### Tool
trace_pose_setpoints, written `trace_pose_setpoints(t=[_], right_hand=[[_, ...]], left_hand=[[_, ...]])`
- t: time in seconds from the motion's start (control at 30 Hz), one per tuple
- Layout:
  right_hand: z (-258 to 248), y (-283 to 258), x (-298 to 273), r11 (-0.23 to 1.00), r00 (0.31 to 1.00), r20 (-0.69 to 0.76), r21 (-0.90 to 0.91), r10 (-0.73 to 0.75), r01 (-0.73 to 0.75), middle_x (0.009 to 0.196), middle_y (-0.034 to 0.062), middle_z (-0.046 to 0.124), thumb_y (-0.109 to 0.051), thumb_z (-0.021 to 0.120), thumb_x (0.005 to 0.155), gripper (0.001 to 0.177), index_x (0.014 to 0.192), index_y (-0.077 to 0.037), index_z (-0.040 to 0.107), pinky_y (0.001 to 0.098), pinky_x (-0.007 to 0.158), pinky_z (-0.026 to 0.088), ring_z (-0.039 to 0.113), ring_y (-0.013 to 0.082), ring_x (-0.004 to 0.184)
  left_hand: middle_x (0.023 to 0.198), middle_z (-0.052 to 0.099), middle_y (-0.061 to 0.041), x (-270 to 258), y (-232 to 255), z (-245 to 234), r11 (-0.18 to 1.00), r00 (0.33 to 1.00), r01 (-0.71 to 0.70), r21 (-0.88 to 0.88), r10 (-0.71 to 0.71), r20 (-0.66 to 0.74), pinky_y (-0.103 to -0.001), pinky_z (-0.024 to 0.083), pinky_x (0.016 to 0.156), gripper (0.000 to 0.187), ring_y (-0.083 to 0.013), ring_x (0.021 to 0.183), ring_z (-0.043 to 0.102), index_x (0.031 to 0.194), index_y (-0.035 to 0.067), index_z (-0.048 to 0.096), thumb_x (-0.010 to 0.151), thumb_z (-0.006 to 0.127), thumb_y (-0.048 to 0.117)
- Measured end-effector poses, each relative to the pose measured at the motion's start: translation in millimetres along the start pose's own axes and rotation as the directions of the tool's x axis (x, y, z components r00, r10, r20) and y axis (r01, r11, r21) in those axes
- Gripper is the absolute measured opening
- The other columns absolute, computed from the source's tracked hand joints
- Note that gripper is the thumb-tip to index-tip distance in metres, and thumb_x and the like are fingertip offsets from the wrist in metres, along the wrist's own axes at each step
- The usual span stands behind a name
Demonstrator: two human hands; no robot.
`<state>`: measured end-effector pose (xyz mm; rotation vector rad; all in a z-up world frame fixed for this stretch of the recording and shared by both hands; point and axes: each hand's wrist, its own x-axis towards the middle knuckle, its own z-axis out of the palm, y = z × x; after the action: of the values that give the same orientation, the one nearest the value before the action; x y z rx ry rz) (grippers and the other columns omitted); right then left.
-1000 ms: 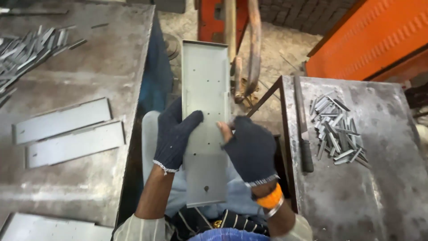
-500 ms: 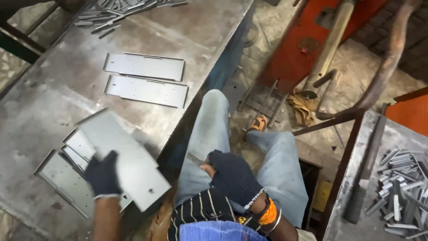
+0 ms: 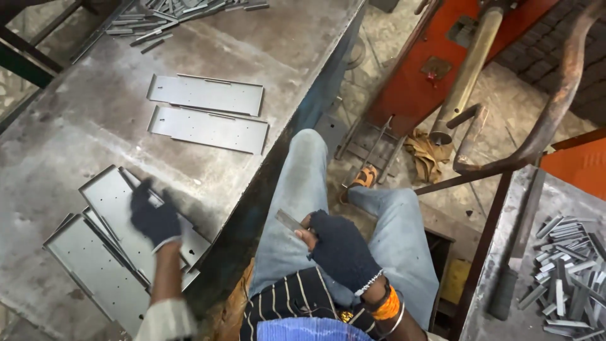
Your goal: The person sits at a metal workbench holding folded sheet metal parts on their lap and files the cut edges with a small hand file. They place each finished part on the table, stack the completed pieces, and pick up the next part, repeating the filing cycle.
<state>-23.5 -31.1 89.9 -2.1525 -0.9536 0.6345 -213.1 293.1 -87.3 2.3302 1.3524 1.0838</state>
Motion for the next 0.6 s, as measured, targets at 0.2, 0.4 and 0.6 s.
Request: trace_pose_setpoints(t=[0.2, 0.4, 0.6], right_hand=[[-4.1, 9.4, -7.7, 0.994, 0.99, -0.09, -0.039, -0.109, 0.106, 0.064, 0.014, 0.066, -0.027, 0.074, 0.09, 0.02, 0.092, -0.007, 0.071, 0.0431, 0.06, 0.049, 0.068, 0.0326, 0.064], [-6.3, 16.4, -7.5, 0.996, 0.995, -0.06, 0.059, 0.076, -0.073, 0.063, 0.0106, 0.068, -0.03, 0.072, 0.09, 0.021, 0.092, -0.009, 0.069, 0.039, 0.059, 0.052, 0.071, 0.0263, 0.06], [-5.2, 23.8, -4.9, 0.999, 0.994, -0.11, 0.031, 0.013, -0.009, 0.063, 0.012, 0.067, -0.031, 0.074, 0.089, 0.023, 0.09, -0.008, 0.071, 0.0404, 0.058, 0.05, 0.069, 0.0287, 0.06]], left_hand=[[0.144, 0.059, -0.023, 37.1, 72.7, 116.4, 0.943, 0.898, -0.296, 0.153, 0.22, 0.381, -0.052, 0.043, 0.11, 0.065, -0.0388, 0.13, 0.056, 0.14, 0.0, 0.058, 0.085, 0.076, 0.03], [0.153, 0.046, -0.029, -26.4, 69.4, 208.5, 0.805, 0.814, -0.545, 0.233, 0.442, 0.377, -0.064, 0.028, 0.112, 0.085, -0.0479, 0.14, 0.045, 0.148, -0.006, 0.048, 0.093, 0.058, 0.059], [0.166, 0.041, -0.023, -23.5, 95.1, 187.2, 0.89, 0.725, -0.455, 0.023, 0.355, 0.59, -0.063, 0.029, 0.12, 0.086, -0.0401, 0.135, 0.047, 0.16, 0.003, 0.041, 0.092, 0.064, 0.05]])
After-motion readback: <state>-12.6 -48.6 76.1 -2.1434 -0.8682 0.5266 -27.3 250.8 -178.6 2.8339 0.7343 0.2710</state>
